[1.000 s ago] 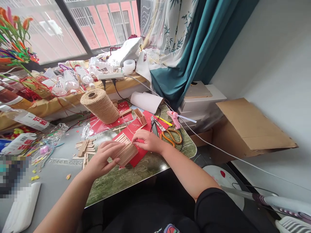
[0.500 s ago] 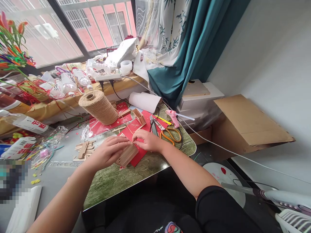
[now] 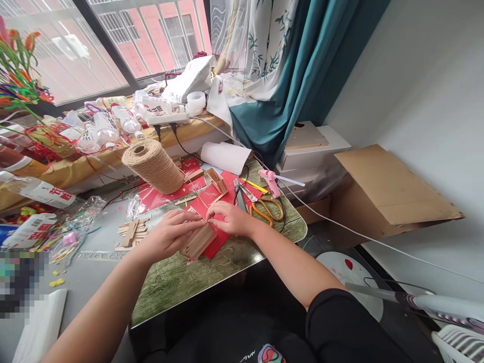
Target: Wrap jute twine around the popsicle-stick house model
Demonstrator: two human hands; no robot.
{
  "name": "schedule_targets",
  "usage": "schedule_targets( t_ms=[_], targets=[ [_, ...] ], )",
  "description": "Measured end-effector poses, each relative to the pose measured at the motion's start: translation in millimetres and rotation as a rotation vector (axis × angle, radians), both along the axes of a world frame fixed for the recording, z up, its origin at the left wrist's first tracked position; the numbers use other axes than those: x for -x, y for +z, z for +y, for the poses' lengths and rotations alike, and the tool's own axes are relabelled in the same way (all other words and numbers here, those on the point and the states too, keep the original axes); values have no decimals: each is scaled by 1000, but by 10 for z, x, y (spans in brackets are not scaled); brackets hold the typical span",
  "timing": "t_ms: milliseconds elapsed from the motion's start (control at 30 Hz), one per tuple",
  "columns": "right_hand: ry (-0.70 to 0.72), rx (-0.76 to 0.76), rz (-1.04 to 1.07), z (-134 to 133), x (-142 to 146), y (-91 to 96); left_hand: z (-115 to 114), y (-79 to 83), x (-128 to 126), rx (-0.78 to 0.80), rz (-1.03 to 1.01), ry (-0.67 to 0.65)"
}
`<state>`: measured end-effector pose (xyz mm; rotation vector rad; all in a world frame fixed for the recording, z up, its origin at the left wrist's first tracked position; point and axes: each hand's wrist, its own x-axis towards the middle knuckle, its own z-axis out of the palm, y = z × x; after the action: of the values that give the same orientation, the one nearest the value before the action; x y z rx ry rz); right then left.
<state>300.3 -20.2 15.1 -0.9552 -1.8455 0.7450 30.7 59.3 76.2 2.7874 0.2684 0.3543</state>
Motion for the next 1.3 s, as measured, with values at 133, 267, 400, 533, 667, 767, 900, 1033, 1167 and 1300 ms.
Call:
schedule_targets(
  t_ms=[133, 267, 400, 533, 667, 767, 900, 1033, 1167, 1300],
  targets=[
    [-8, -4, -3, -8, -6, -4, -14, -11, 7, -17, 12, -10],
    [-2, -17, -5, -13, -6, 15, 11, 70, -34, -10, 40, -25],
    [-10, -19, -9, -11, -3, 0, 100, 132, -109, 23, 42, -48],
    [-22, -19, 4, -8, -8, -63, 155, 72, -160, -7, 14, -37],
    [-30, -13, 10, 1, -7, -123, 138, 2, -179, 12, -16, -5],
    [-32, -28, -2, 3, 1, -125, 115, 0, -191, 18, -21, -17],
    [-89, -77, -58, -83, -17, -29, 105, 28, -207, 5, 49, -38],
    [-295, -120, -72, -341, -129, 83, 130, 57, -210, 37, 88, -22],
    [-612, -142, -15, -697, -338, 40, 190, 57, -175, 136, 86, -52],
    [-954, -204, 9, -981, -607, -135, 247, 12, -118, 162, 62, -49]
  ],
)
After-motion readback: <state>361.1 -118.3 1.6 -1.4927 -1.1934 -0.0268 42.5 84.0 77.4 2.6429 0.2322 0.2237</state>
